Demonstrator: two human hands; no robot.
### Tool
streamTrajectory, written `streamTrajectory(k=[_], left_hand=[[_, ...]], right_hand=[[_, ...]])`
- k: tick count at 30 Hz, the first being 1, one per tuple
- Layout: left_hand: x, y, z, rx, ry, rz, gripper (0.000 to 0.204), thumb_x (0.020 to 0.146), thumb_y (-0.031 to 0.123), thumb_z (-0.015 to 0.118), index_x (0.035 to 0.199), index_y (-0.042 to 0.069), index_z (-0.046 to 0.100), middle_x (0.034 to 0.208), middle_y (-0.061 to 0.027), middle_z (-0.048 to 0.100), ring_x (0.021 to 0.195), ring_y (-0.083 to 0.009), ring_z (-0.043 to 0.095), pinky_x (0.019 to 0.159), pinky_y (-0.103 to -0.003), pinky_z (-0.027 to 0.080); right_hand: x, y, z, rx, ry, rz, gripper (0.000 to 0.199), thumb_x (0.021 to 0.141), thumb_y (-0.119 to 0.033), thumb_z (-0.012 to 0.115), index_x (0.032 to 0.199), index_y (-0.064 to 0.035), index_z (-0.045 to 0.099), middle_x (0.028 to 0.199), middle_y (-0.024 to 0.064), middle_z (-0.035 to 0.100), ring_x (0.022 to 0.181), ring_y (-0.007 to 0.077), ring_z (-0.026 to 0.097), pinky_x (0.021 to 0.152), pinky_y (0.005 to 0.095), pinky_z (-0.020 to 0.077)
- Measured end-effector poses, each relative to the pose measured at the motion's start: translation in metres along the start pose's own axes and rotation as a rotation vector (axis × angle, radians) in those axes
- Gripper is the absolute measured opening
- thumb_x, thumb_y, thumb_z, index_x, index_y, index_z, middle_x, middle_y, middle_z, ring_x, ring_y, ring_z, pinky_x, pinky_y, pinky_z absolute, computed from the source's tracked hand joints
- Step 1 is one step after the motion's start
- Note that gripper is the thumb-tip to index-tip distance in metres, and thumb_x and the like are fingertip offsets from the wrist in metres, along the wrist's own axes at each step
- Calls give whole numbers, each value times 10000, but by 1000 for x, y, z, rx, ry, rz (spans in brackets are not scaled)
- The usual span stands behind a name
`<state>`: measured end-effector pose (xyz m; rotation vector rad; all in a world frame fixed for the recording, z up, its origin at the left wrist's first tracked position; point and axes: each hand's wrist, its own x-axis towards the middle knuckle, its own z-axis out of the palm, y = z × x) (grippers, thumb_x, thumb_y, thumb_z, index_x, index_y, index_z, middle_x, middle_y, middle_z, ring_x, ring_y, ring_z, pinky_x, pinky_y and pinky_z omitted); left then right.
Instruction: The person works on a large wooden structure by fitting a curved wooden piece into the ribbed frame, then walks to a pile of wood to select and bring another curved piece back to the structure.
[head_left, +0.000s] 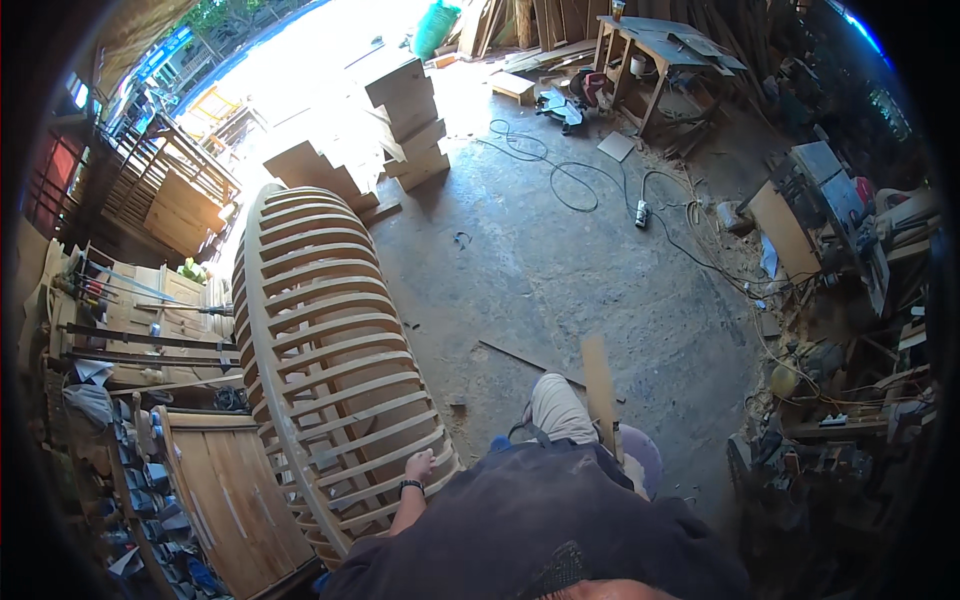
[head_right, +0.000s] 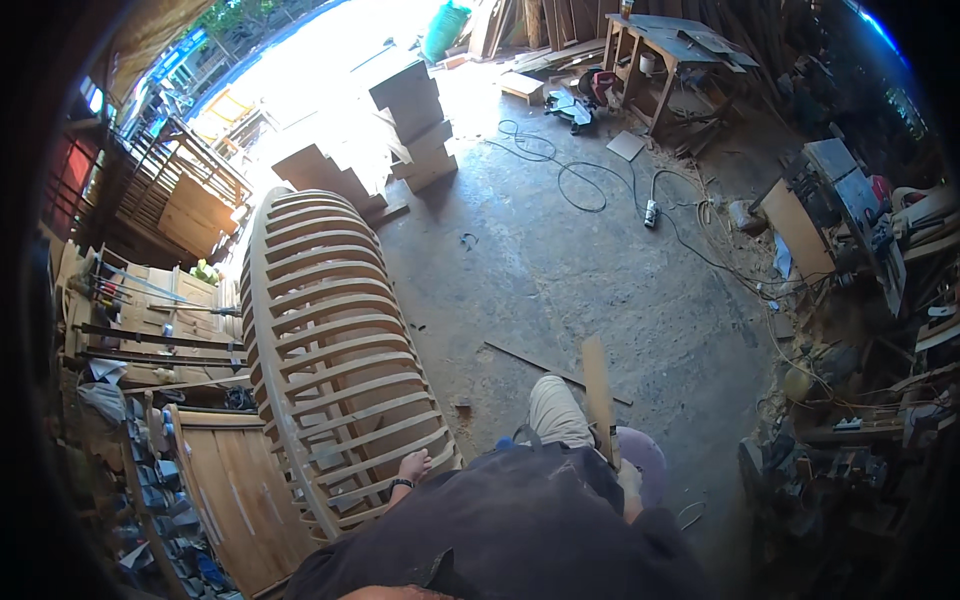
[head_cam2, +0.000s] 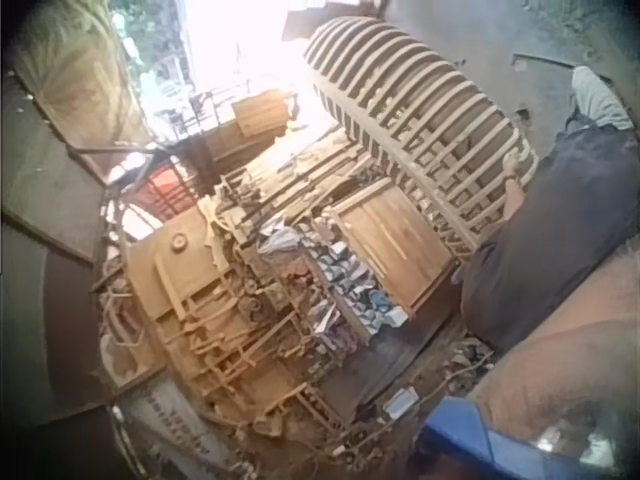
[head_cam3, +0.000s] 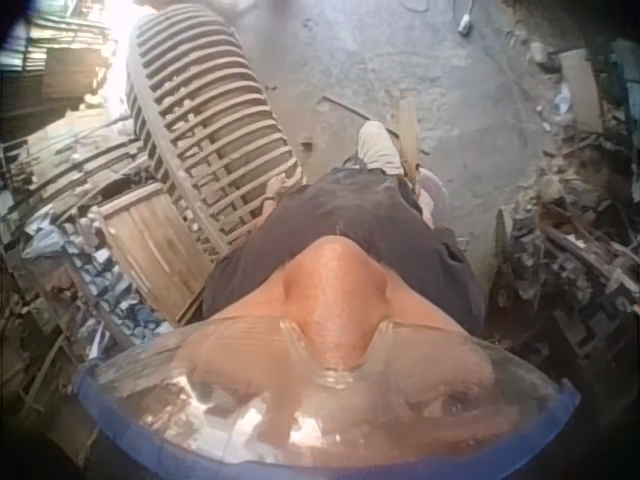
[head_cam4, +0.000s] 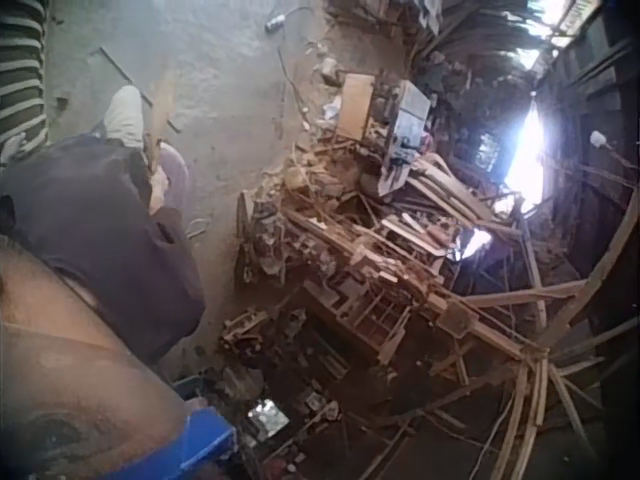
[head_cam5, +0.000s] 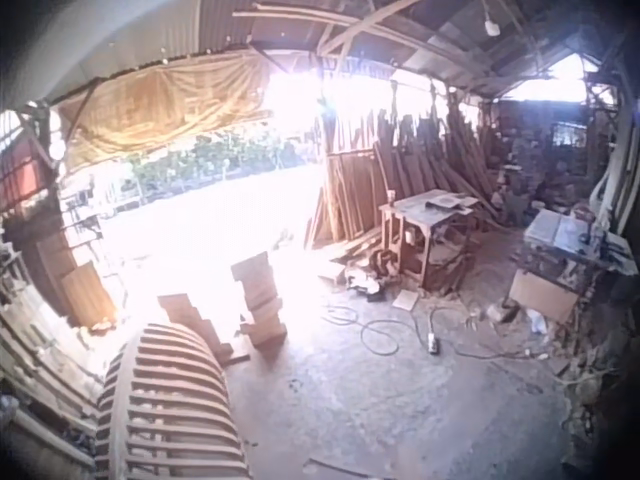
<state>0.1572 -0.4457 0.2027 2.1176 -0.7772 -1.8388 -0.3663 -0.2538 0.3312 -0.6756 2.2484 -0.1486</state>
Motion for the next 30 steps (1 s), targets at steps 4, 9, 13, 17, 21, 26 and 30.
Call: streamTrajectory(k=[4, 9, 13, 17, 21, 26, 30], left_hand=[[35, 28, 10, 158, -4, 32, 325, 937, 349, 555, 920, 39, 648, 744, -19, 643, 582, -154, 593, 506, -312, 447], [68, 145, 53, 182, 179, -35, 261, 924, 307, 517, 846, 86, 633, 704, -47, 623, 554, -183, 578, 474, -350, 419], [129, 266, 90, -244, 221, -175, 275, 912, 312, 523, 736, 111, 589, 641, -24, 573, 514, -164, 551, 450, -338, 383], [196, 450, 189, 89, 252, 350, 252, 898, 276, 610, 920, 35, 681, 790, -7, 662, 692, -108, 617, 606, -282, 473], [211, 607, 294, -58, 47, 462, 289, 928, 255, 611, 1034, -11, 646, 930, -78, 678, 806, -132, 641, 709, -267, 523], [272, 700, 390, 90, -131, 455, 284, 933, 273, 607, 987, -2, 653, 881, -64, 678, 740, -131, 641, 617, -276, 507], [348, 748, 435, -14, -217, 143, 240, 951, 310, 541, 953, 82, 614, 801, -16, 613, 634, -116, 554, 531, -242, 401]], right_hand=[[59, -10, -32, 38, -73, 118, 356, 709, -276, 731, 953, -47, 607, 935, 193, 678, 938, 394, 640, 836, 485, 485], [177, -28, -84, 48, -111, 209, 367, 700, -276, 737, 951, -41, 609, 935, 199, 677, 938, 393, 642, 838, 484, 485], [282, -71, -117, 57, -167, 206, 375, 693, -276, 742, 950, -37, 610, 935, 203, 676, 938, 393, 643, 839, 484, 484], [383, -115, -157, 31, -55, 172, 384, 686, -276, 747, 949, -32, 612, 935, 207, 675, 938, 393, 644, 841, 483, 484], [440, -153, -217, -17, 187, 102, 335, 693, -199, 721, 966, -24, 637, 916, 210, 684, 907, 406, 649, 761, 482, 499], [492, -168, -244, 186, 482, 61, 366, 724, -155, 696, 1039, 2, 594, 933, 232, 664, 920, 396, 644, 770, 451, 497], [508, -197, -281, 532, 599, -36, 341, 768, -128, 651, 1044, 54, 568, 883, 238, 646, 851, 379, 650, 729, 415, 486]])
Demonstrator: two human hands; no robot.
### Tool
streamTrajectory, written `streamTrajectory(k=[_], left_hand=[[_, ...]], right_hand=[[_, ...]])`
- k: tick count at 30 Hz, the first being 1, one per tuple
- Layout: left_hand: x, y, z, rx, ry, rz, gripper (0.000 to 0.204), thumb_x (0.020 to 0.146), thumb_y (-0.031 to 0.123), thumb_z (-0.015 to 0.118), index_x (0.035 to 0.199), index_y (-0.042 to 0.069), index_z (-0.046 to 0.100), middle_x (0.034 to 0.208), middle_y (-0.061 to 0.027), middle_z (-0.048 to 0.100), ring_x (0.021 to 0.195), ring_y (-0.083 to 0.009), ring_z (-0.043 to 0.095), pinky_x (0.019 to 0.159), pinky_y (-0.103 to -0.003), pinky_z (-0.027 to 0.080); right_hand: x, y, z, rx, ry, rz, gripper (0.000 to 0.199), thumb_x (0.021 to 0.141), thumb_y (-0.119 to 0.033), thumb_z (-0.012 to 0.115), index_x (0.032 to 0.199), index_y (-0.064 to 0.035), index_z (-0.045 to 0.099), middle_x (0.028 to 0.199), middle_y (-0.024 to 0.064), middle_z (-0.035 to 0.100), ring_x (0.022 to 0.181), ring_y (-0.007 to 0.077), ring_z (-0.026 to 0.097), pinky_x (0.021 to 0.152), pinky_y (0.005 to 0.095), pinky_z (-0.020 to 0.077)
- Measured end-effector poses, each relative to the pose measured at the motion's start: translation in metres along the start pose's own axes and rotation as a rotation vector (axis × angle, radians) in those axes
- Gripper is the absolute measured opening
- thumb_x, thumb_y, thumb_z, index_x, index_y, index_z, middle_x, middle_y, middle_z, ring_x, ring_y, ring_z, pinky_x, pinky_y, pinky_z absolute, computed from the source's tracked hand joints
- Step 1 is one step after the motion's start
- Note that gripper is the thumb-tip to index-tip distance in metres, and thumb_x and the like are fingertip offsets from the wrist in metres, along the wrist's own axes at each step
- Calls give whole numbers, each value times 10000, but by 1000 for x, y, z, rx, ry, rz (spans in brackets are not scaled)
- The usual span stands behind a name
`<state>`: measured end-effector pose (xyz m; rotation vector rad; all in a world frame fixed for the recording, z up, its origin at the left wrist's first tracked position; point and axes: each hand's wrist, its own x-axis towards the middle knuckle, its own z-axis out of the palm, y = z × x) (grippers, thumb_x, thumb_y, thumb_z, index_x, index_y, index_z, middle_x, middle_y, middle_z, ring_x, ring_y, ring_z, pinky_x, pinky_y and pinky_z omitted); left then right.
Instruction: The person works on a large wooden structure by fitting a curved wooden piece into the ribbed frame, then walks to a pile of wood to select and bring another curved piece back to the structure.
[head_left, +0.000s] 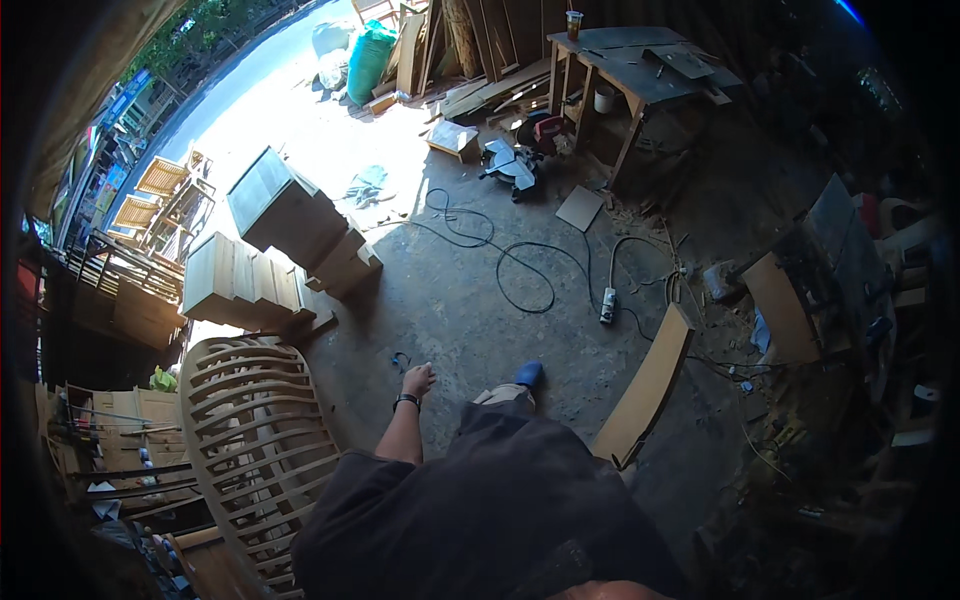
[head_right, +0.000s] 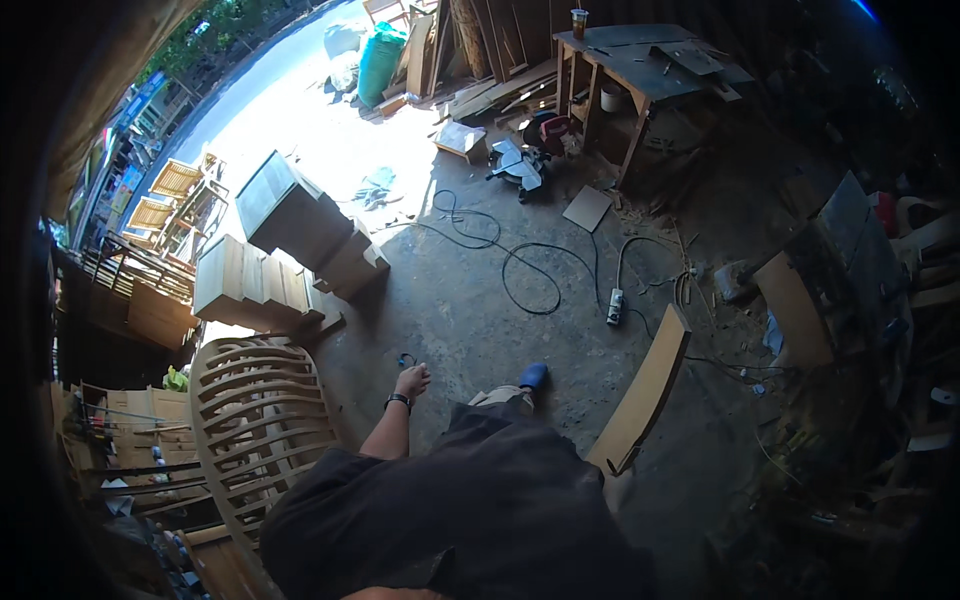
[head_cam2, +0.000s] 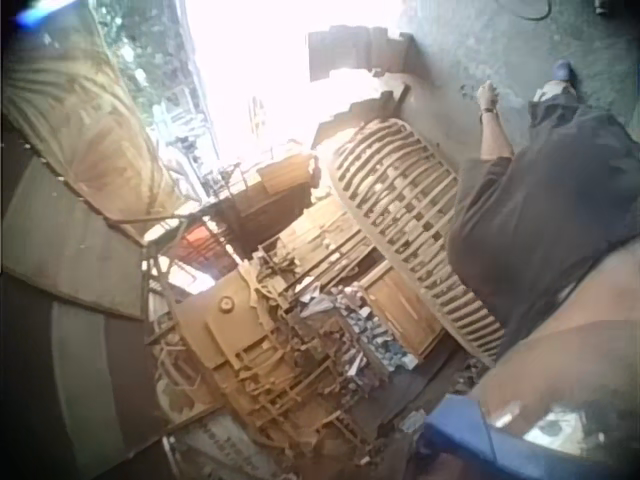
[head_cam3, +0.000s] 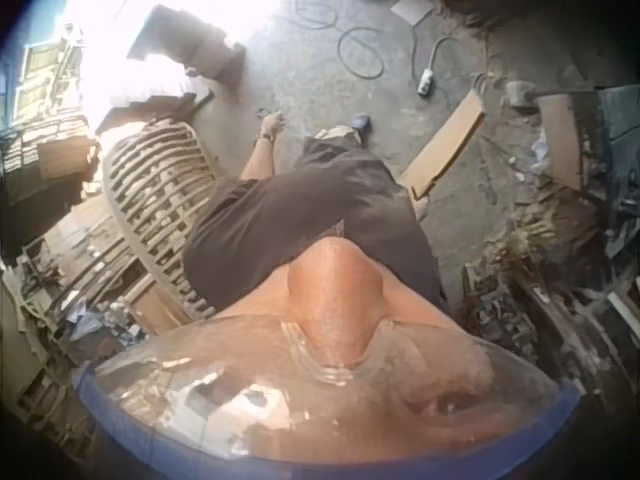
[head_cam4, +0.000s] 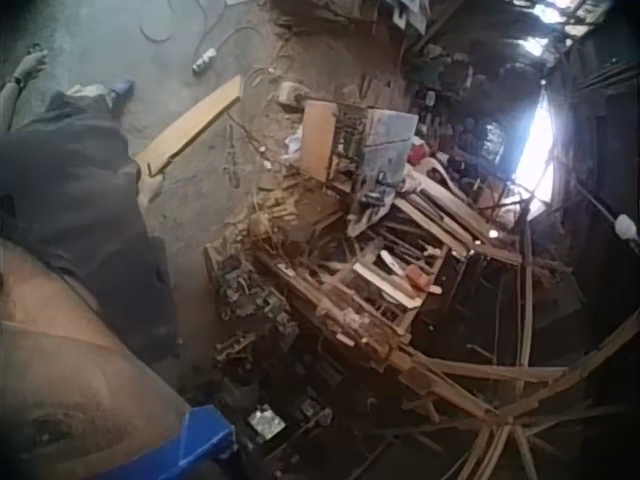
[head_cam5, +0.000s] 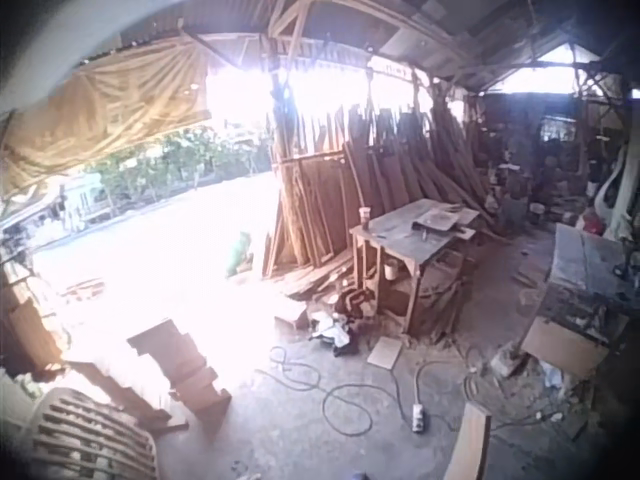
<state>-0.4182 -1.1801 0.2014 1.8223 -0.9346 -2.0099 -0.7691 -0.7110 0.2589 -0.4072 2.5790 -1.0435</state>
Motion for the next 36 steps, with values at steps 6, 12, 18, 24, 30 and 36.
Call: streamTrajectory(k=[6, 12, 18, 24, 30, 36], left_hand=[[117, 57, 68, 1256, 21, 159, 244, 896, 320, 553, 1042, 167, 674, 875, -61, 680, 844, -216, 644, 718, -366, 494], [100, 235, 348, 782, -194, 477, 458, 857, 407, 572, 1071, 22, 696, 964, -176, 708, 892, -294, 687, 816, -390, 512], [133, 302, 459, 713, -112, 522, 480, 868, 415, 586, 1092, 2, 682, 1011, -154, 701, 890, -246, 684, 807, -365, 514], [144, 288, 493, 1033, -53, 314, 450, 873, 377, 616, 1061, -27, 678, 979, -123, 701, 852, -216, 680, 754, -354, 524], [141, 255, 507, 585, 75, 82, 410, 882, 350, 601, 1024, -27, 677, 902, -120, 698, 765, -213, 666, 672, -359, 512], [207, 252, 515, 672, 59, -248, 307, 928, 334, 557, 1132, 109, 603, 1121, -74, 611, 961, -223, 568, 779, -380, 492]], right_hand=[[87, -24, -5, -119, -74, 254, 406, 795, -162, 699, 1146, 11, 591, 1090, 181, 642, 994, 276, 633, 805, 324, 492], [201, -42, -23, -187, 58, 370, 395, 808, -190, 708, 1131, 11, 598, 1076, 181, 635, 969, 287, 628, 797, 331, 481], [351, -32, -61, -227, -18, 326, 410, 796, -217, 722, 1099, 26, 590, 1031, 183, 635, 928, 295, 628, 767, 342, 478], [483, -28, -108, -285, -85, 287, 430, 783, -244, 736, 1067, 40, 582, 985, 185, 636, 887, 303, 629, 737, 353, 475], [564, -36, -122, -309, -142, 287, 455, 771, -271, 751, 1035, 55, 574, 940, 186, 636, 846, 311, 629, 707, 364, 473], [625, -50, -127, -277, -154, 377, 485, 758, -298, 765, 1004, 69, 566, 895, 188, 637, 805, 319, 630, 677, 375, 470]])
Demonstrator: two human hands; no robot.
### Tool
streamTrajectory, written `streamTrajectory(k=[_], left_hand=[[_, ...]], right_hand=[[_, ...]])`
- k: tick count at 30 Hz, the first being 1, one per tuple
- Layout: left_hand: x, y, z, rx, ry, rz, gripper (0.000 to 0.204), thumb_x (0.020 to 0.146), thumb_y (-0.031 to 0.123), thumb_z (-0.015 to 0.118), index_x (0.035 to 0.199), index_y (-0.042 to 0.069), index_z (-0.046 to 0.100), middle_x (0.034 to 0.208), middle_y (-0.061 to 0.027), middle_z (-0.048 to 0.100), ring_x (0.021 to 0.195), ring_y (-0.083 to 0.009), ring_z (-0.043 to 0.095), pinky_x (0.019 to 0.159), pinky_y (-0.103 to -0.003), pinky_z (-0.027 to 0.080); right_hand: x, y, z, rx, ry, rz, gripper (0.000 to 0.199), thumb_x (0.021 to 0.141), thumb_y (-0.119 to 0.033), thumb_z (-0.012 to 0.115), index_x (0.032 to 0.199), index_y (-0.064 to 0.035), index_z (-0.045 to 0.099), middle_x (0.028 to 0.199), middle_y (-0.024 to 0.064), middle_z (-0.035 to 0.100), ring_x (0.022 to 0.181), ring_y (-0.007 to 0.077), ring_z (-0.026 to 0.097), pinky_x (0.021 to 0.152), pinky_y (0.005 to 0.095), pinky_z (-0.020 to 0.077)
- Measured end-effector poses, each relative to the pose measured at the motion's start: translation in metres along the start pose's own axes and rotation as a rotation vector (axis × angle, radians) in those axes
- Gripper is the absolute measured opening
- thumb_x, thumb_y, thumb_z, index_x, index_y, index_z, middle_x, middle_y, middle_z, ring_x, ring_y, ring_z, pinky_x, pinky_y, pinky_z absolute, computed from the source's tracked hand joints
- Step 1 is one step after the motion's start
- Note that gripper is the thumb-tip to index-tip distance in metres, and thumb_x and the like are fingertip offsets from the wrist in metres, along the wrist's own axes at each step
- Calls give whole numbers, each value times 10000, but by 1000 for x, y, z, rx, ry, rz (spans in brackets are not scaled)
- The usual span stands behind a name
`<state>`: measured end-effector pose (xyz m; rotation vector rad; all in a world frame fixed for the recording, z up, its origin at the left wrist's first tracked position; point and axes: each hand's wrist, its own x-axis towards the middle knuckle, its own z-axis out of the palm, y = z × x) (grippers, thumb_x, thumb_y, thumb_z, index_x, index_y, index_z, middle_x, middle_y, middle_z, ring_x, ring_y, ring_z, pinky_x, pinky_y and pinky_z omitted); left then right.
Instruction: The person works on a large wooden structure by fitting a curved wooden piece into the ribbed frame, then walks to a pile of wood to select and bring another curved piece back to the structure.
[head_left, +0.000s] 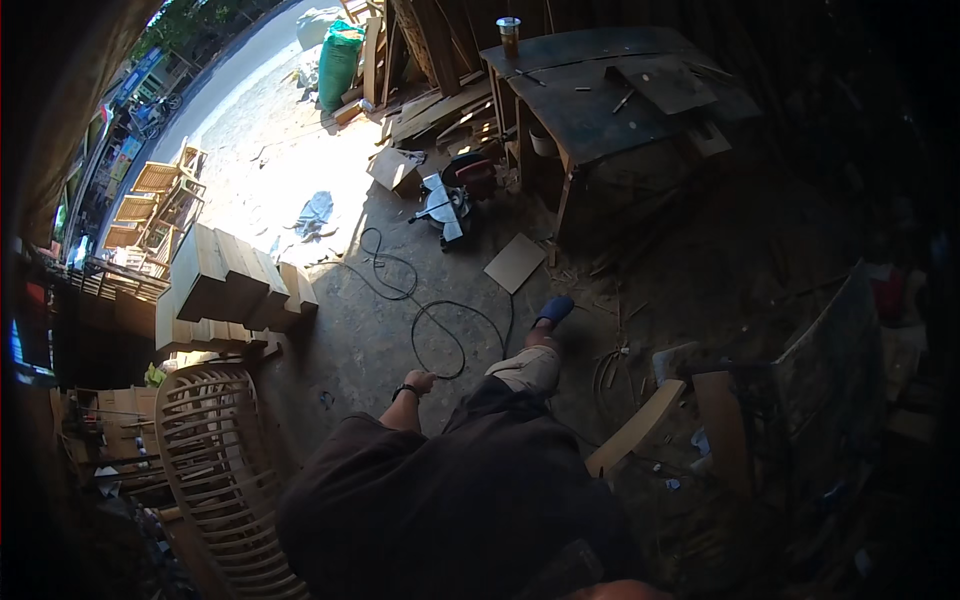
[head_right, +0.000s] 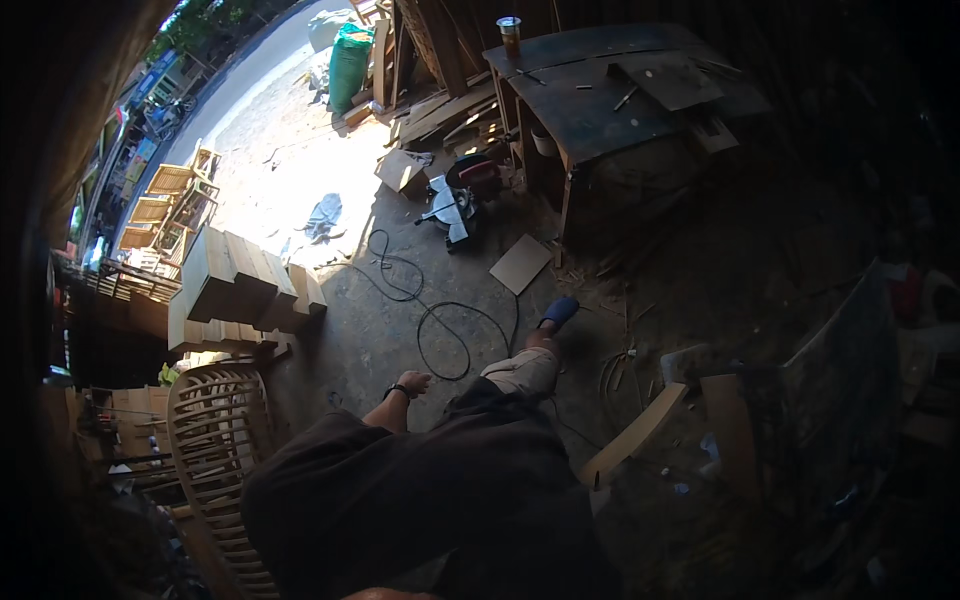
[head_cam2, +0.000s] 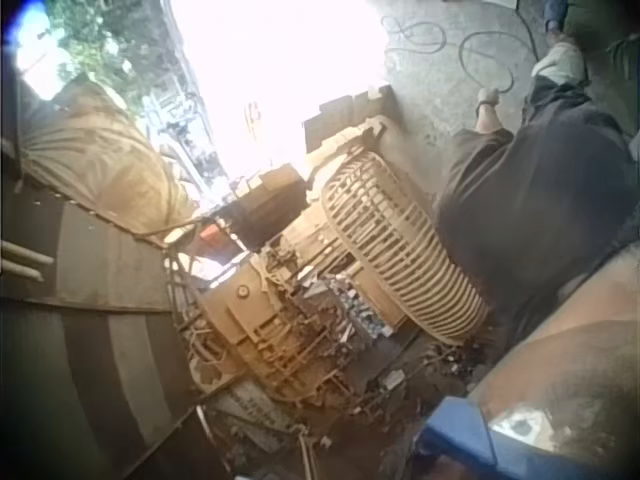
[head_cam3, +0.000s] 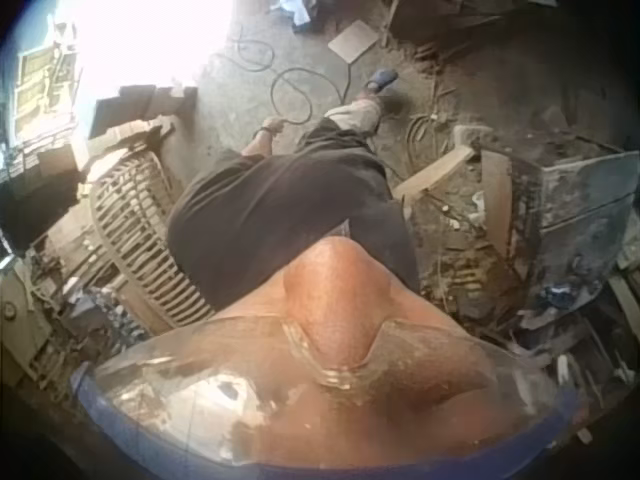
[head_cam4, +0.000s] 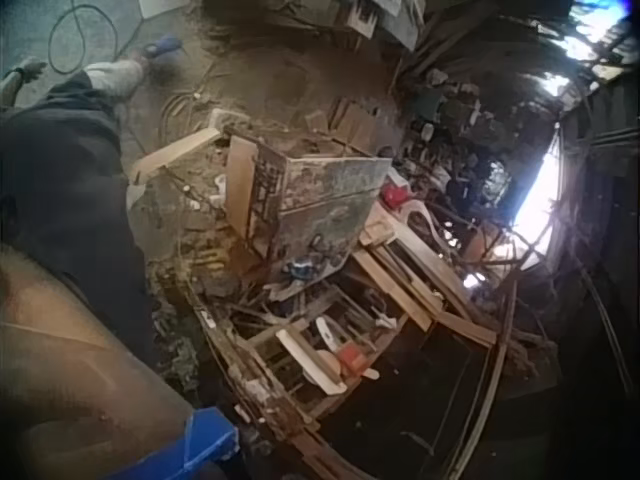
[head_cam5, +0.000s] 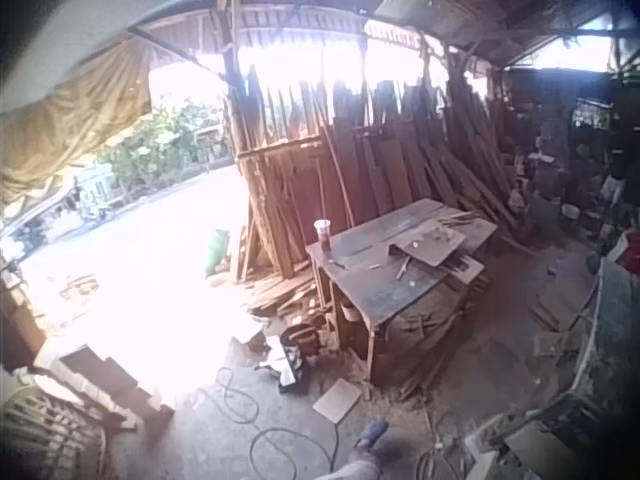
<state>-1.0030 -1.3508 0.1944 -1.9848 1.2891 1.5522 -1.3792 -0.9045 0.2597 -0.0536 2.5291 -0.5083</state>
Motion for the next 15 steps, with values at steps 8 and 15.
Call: streamTrajectory(k=[8, 15], left_hand=[[78, 245, 73, 1802, -184, 787, 307, 930, 370, 544, 1206, 245, 589, 1201, 11, 589, 1115, -187, 556, 893, -420, 496], [109, 605, 71, 358, -303, 1151, 422, 902, 394, 586, 1105, 29, 647, 954, -71, 705, 801, -168, 654, 622, -279, 465]], right_hand=[[103, -130, -103, 278, 132, 62, 511, 789, -315, 749, 1074, 63, 558, 975, 203, 627, 897, 299, 631, 746, 397, 471], [226, -230, -165, 593, -14, 122, 684, 820, -398, 711, 1267, 61, 472, 1200, 238, 556, 1052, 365, 585, 872, 447, 461]])
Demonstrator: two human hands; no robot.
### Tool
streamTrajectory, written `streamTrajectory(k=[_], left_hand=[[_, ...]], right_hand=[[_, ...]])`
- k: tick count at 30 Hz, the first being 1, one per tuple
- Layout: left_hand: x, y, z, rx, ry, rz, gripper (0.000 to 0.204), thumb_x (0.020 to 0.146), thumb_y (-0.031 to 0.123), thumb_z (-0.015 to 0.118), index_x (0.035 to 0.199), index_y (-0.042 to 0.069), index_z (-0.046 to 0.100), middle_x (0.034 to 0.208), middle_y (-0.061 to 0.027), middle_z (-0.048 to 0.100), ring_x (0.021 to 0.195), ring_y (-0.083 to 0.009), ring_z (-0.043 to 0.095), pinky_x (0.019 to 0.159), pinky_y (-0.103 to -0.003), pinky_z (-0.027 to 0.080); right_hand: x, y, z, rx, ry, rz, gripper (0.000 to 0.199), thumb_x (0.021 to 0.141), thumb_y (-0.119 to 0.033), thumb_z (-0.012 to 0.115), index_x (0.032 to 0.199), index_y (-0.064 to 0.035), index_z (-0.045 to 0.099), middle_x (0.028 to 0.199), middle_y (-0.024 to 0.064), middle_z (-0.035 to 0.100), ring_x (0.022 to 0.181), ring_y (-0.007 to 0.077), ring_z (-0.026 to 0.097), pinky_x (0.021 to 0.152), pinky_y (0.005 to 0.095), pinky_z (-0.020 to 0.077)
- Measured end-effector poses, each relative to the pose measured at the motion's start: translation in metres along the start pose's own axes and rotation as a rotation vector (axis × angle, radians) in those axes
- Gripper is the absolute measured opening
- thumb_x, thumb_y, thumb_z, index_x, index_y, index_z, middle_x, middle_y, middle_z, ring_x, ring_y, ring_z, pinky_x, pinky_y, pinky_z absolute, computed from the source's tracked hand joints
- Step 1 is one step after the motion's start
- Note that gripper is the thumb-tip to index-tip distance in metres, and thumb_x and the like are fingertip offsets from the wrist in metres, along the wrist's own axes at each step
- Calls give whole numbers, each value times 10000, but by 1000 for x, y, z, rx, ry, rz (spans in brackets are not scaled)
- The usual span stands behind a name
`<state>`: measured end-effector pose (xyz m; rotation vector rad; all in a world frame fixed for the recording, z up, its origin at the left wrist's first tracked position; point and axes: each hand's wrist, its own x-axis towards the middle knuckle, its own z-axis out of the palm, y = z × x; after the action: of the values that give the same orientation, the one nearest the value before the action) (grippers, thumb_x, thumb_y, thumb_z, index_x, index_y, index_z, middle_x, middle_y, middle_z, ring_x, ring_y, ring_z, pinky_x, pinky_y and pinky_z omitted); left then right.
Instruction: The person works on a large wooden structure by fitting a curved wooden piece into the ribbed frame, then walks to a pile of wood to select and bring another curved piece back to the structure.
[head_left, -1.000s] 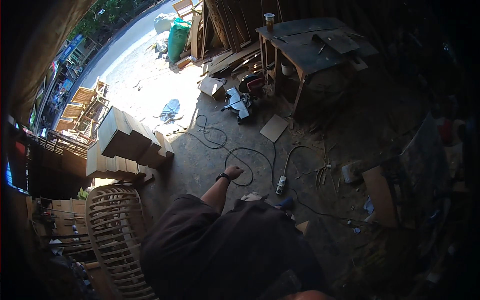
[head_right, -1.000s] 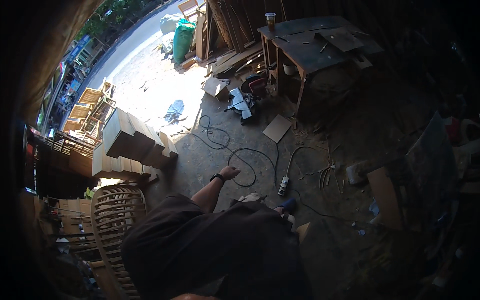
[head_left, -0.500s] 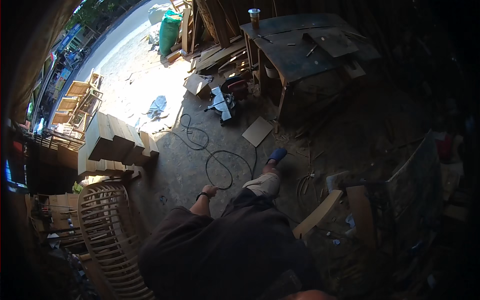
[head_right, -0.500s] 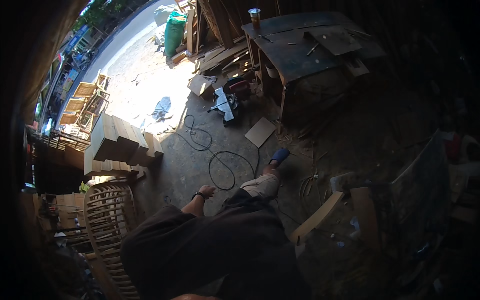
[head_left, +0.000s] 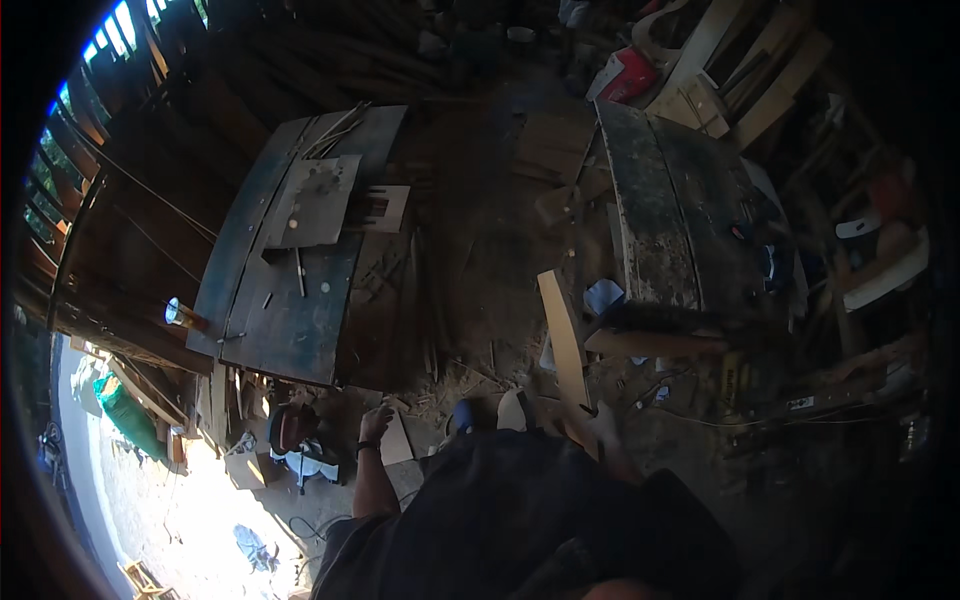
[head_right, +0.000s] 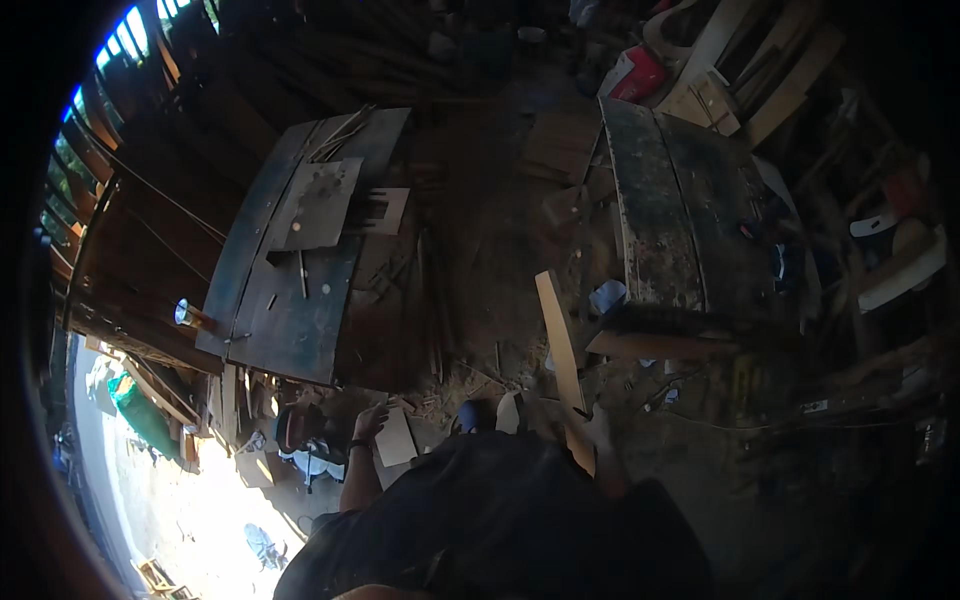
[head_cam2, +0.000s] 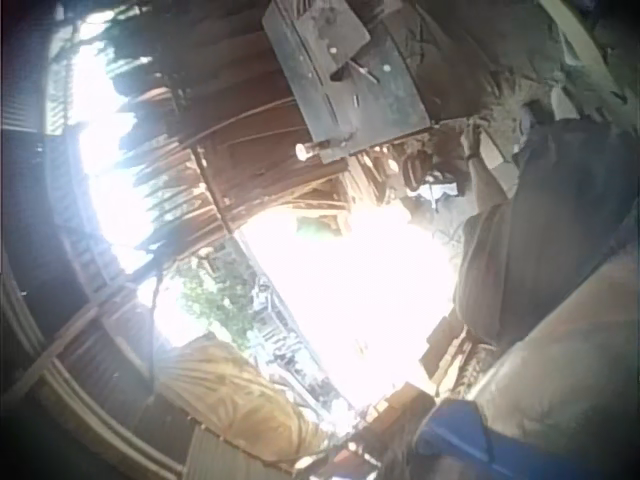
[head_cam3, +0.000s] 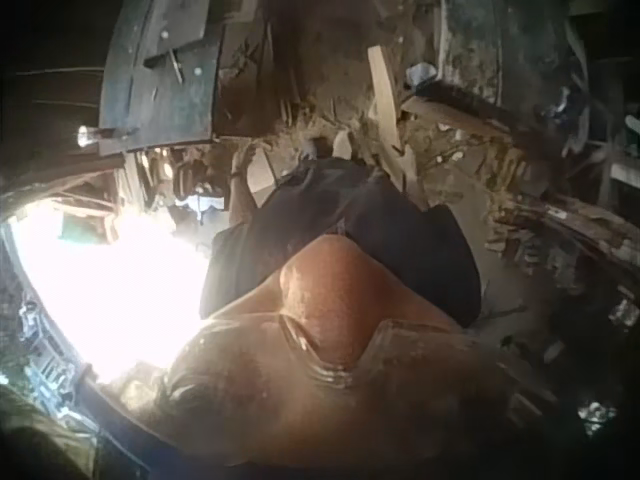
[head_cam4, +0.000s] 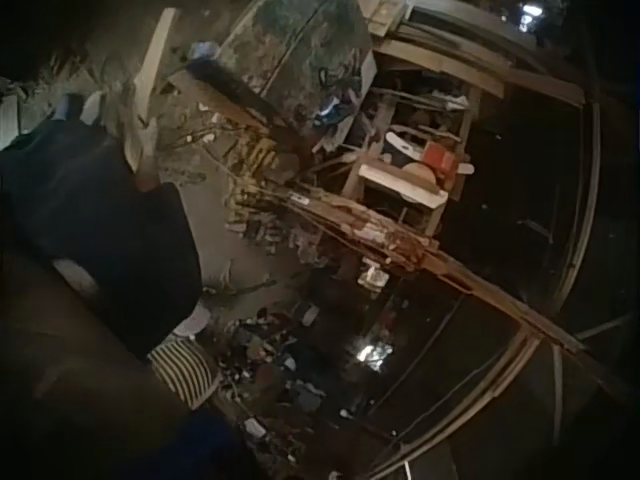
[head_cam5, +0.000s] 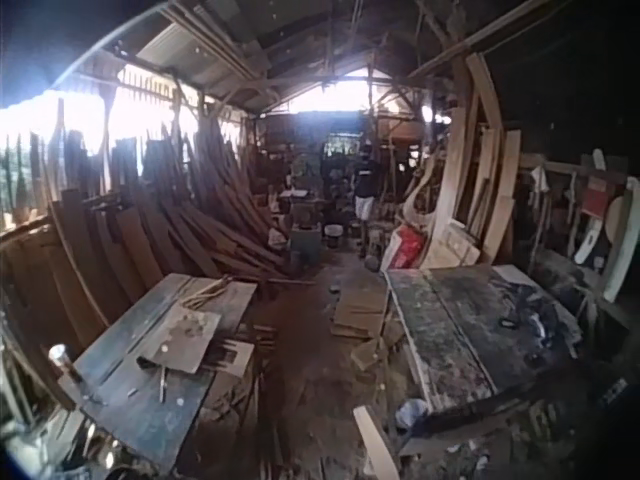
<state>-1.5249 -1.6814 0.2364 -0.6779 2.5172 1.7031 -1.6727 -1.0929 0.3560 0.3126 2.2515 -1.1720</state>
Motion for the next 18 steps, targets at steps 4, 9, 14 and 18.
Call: streamTrajectory(k=[4, 9, 14, 18], left_hand=[[119, 140, 25, -124, -147, -275, 423, 903, 411, 607, 989, 14, 725, 884, -53, 706, 783, -145, 643, 682, -292, 493], [181, 154, 47, -113, -254, -309, 388, 901, 365, 612, 1015, 13, 729, 842, -57, 696, 764, -133, 634, 680, -285, 492], [234, 96, 98, -562, -513, -449, 252, 886, 218, 598, 698, 55, 635, 660, 30, 581, 574, -112, 518, 546, -305, 439], [296, 116, 140, 143, -235, -5, 169, 861, 193, 604, 773, 48, 612, 736, -75, 639, 696, -218, 615, 629, -398, 482]], right_hand=[[32, 14, -7, -312, 177, 132, 595, 803, -414, 707, 1200, 2, 555, 1130, 227, 619, 1042, 369, 613, 851, 456, 471], [89, -1, -8, -408, -16, 349, 495, 758, -305, 717, 1165, -34, 637, 1029, 230, 676, 998, 380, 645, 839, 437, 509], [168, -34, -41, -388, -67, 410, 473, 754, -295, 714, 1146, -39, 647, 1027, 230, 677, 990, 377, 648, 837, 440, 511], [249, -66, -61, -392, -93, 419, 456, 751, -288, 711, 1131, -43, 655, 1025, 230, 677, 984, 375, 651, 834, 442, 513]])
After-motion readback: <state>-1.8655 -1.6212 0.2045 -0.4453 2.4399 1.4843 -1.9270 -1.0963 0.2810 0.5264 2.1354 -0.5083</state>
